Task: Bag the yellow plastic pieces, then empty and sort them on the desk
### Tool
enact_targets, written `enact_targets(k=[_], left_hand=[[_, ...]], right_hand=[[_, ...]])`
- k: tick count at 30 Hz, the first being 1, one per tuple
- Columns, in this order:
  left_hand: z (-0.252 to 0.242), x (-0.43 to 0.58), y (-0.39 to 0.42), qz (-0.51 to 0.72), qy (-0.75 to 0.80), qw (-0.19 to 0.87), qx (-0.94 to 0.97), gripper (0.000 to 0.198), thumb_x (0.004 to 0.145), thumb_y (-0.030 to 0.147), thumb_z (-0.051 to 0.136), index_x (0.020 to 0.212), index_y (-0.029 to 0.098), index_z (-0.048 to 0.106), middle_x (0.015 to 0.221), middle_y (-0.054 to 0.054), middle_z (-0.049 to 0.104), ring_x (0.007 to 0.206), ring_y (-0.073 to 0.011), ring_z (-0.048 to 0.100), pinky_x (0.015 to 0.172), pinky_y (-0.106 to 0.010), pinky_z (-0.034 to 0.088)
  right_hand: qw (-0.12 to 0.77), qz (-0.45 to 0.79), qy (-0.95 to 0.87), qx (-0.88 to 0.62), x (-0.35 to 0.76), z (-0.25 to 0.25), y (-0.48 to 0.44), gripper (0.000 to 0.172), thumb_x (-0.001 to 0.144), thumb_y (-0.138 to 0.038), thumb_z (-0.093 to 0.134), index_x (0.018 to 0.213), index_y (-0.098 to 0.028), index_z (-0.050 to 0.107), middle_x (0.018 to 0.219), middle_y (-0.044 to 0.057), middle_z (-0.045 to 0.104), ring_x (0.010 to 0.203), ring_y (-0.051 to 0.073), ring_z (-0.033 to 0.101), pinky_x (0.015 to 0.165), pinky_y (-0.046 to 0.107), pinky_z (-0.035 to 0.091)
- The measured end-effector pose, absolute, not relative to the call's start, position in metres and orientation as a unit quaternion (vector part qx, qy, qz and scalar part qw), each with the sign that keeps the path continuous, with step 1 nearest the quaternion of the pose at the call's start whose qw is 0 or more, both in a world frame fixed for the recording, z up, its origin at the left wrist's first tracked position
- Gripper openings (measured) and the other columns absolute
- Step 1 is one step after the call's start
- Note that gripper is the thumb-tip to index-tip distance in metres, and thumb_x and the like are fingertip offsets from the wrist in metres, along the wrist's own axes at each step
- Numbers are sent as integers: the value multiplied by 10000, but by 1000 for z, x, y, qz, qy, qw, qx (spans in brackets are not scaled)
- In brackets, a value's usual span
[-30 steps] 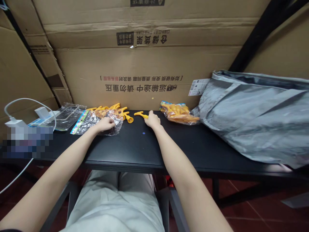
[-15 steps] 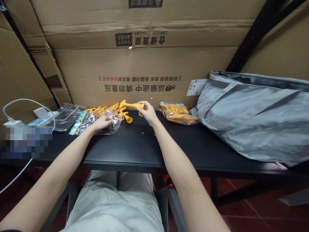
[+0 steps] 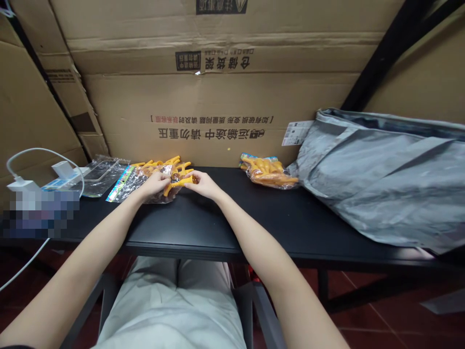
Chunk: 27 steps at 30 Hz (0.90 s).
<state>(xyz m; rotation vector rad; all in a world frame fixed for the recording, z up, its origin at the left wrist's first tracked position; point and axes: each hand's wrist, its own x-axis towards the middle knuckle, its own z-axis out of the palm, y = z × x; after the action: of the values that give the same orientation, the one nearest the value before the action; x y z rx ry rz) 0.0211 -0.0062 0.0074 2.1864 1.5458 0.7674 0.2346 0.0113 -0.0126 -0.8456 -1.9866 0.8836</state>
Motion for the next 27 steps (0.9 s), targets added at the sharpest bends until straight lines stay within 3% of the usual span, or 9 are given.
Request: enact_targets(k=[4,8,13,17,21,24,27], left_hand=[[1,27,-4,261,539,125,791,206,708,238,380,507,200,403,518,15,453,564,-138,433,577,-275,318],[-3,33,-5,269,517,95,807,219,741,276,378,553,194,456,571,5,505,590,-141,451,586,-272,329],[7,28,-10,225,535,85,810,258,771,309,399,691,180,608,694,-26,626,692,-171,539,667,-278,411],[27,1,-14,178,712,12,679,293,784,309,433,877,150,661,949,-145,685,933,-285,608,804,-363,445],[38,-31,-15,204,833,-3,514,560,779,366,496,1256,72,495,1310,-258,525,1182,-378,517,901,-448,431],[36,-47,-11,184,864,58,466,717,765,486,519,1334,63,409,1338,-279,500,1215,-408,493,961,-527,379],[28,-57,-4,176,854,89,481,749,746,567,525,1311,83,440,1309,-278,533,1193,-411,519,933,-519,402]], right_hand=[[358,203,-845,-341,223,-13,0,285,753,-298,640,1004,-163,643,972,63,686,824,172,603,781,322,456],[288,140,-887,-333,220,-10,-6,310,741,-239,659,1043,-170,666,1044,81,682,946,205,602,864,335,424],[200,112,-913,-338,220,-6,-9,197,764,-259,641,936,-187,706,877,40,681,839,188,586,785,300,397],[170,101,-917,-346,219,-4,-13,120,770,-241,616,835,-200,708,761,-1,643,752,161,550,720,269,343],[169,113,-911,-359,218,-5,-13,106,769,-266,624,789,-191,697,731,-7,614,725,151,527,690,258,316],[189,128,-911,-343,218,-7,-11,135,777,-287,624,746,-167,679,720,3,596,702,143,508,658,251,318],[214,141,-908,-332,218,-9,-10,145,778,-298,623,750,-164,672,729,6,592,695,142,496,650,254,324]])
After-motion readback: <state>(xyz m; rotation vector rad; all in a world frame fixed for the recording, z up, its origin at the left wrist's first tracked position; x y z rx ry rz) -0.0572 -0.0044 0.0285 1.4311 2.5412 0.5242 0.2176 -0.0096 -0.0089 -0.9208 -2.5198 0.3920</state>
